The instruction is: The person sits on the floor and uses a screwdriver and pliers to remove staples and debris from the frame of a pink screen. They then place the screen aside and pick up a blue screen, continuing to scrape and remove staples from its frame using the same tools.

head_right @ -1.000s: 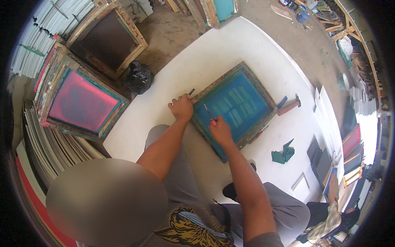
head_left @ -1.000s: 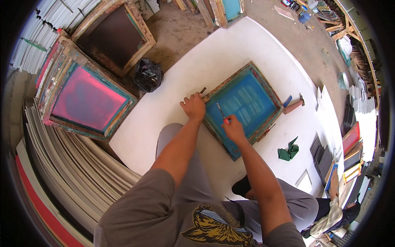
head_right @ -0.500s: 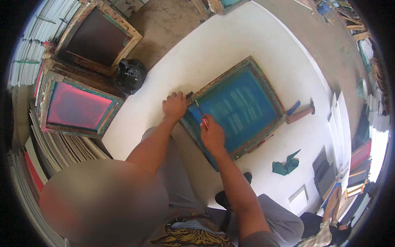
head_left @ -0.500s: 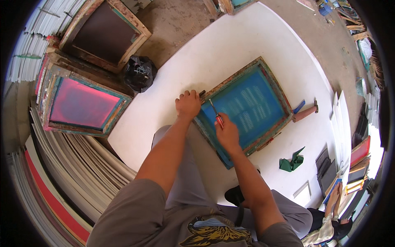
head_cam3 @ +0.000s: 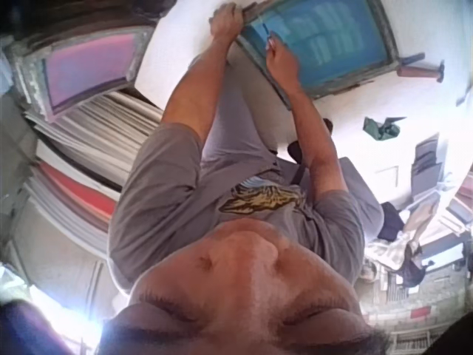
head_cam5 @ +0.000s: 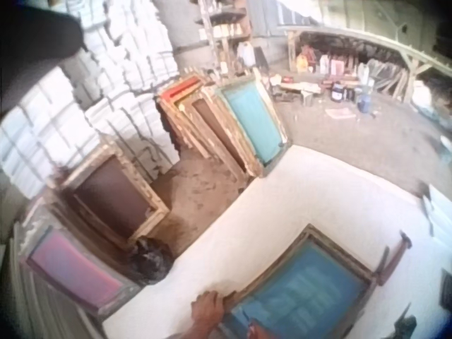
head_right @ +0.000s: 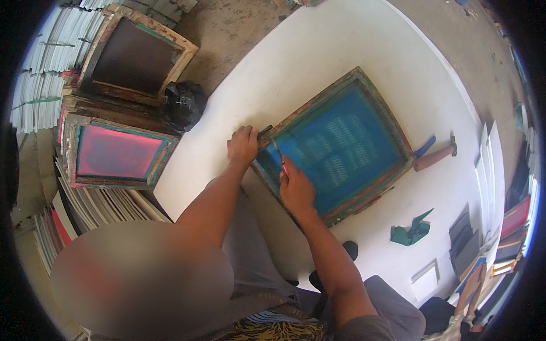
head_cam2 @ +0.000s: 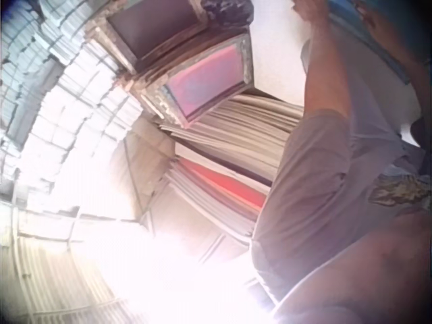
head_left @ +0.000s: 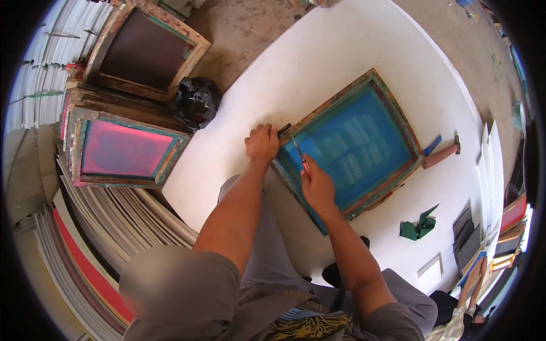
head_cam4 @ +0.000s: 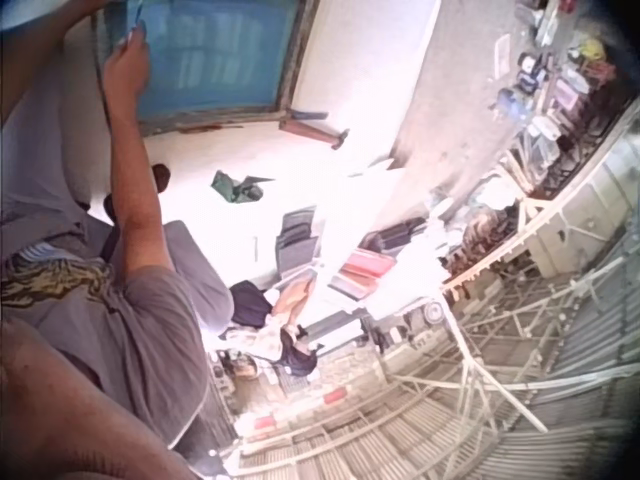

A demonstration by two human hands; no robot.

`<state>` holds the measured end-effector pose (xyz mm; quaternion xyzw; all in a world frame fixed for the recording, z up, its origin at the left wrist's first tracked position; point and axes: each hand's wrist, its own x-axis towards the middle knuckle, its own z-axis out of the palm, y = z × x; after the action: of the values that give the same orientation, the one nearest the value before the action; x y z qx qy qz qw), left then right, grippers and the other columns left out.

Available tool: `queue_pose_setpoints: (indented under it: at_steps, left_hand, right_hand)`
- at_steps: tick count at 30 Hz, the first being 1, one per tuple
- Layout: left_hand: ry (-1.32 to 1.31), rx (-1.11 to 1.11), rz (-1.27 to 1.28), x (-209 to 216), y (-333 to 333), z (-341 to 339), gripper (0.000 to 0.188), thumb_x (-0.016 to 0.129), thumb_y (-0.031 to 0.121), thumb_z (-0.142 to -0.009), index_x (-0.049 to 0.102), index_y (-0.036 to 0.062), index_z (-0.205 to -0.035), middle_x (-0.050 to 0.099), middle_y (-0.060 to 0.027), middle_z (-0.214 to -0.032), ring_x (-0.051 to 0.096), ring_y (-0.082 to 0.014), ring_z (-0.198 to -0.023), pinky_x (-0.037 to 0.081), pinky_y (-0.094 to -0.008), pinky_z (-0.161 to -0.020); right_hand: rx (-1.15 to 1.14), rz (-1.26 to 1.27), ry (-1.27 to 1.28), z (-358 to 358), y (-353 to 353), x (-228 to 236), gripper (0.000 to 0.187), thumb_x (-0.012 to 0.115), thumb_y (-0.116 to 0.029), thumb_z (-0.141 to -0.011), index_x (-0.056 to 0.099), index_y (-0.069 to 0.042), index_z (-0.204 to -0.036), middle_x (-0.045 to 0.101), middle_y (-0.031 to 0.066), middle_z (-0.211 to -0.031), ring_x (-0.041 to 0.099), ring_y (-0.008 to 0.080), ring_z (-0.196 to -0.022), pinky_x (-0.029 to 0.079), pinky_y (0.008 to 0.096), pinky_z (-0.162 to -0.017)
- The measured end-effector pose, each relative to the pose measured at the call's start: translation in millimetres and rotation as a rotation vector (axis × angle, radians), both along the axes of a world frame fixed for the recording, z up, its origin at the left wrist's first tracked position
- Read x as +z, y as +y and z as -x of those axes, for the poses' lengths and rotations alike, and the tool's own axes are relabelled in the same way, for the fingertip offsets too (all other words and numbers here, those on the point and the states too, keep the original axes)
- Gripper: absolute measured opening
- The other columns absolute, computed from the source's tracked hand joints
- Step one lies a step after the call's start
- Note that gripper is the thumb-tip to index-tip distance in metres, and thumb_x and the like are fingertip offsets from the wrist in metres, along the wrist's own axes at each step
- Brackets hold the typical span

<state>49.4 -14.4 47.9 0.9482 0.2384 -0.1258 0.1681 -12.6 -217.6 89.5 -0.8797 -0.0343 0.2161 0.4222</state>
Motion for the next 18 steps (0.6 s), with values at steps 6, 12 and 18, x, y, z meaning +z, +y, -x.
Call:
queue_pose_setpoints:
  at_steps: [6,12,18]
  left_hand:
    - [0.106,0.023,-0.047,8,-8,-8,0.043,0.039,0.038,-0.108,0.072,0.0103,-0.111,0.068,-0.0100,-0.121,0.063,-0.0308,-0.116,0.047,-0.0513,-0.100]
    - [0.127,0.010,-0.050,12,-9,-9,0.044,0.037,0.037,-0.109,0.072,0.0107,-0.112,0.068,-0.0093,-0.121,0.063,-0.0294,-0.118,0.047,-0.0497,-0.102]
    - [0.155,0.003,-0.056,14,-11,-11,0.044,0.036,0.036,-0.110,0.072,0.0116,-0.112,0.069,-0.0087,-0.120,0.063,-0.0282,-0.119,0.047,-0.0489,-0.101]
  right_hand:
    - [-0.020,0.028,-0.010,7,6,-3,0.042,0.056,-0.023,-0.105,0.056,-0.018,-0.147,0.072,0.0173,-0.108,0.071,0.0390,-0.096,0.055,0.0513,-0.083]
    - [-0.029,0.077,0.023,5,9,-2,0.041,0.055,-0.024,-0.106,0.058,-0.016,-0.146,0.073,0.0177,-0.110,0.071,0.0382,-0.099,0.055,0.0496,-0.086]
    - [-0.052,0.065,0.010,5,12,0,0.040,0.055,-0.027,-0.106,0.059,-0.018,-0.145,0.072,0.0199,-0.106,0.071,0.0412,-0.096,0.055,0.0532,-0.084]
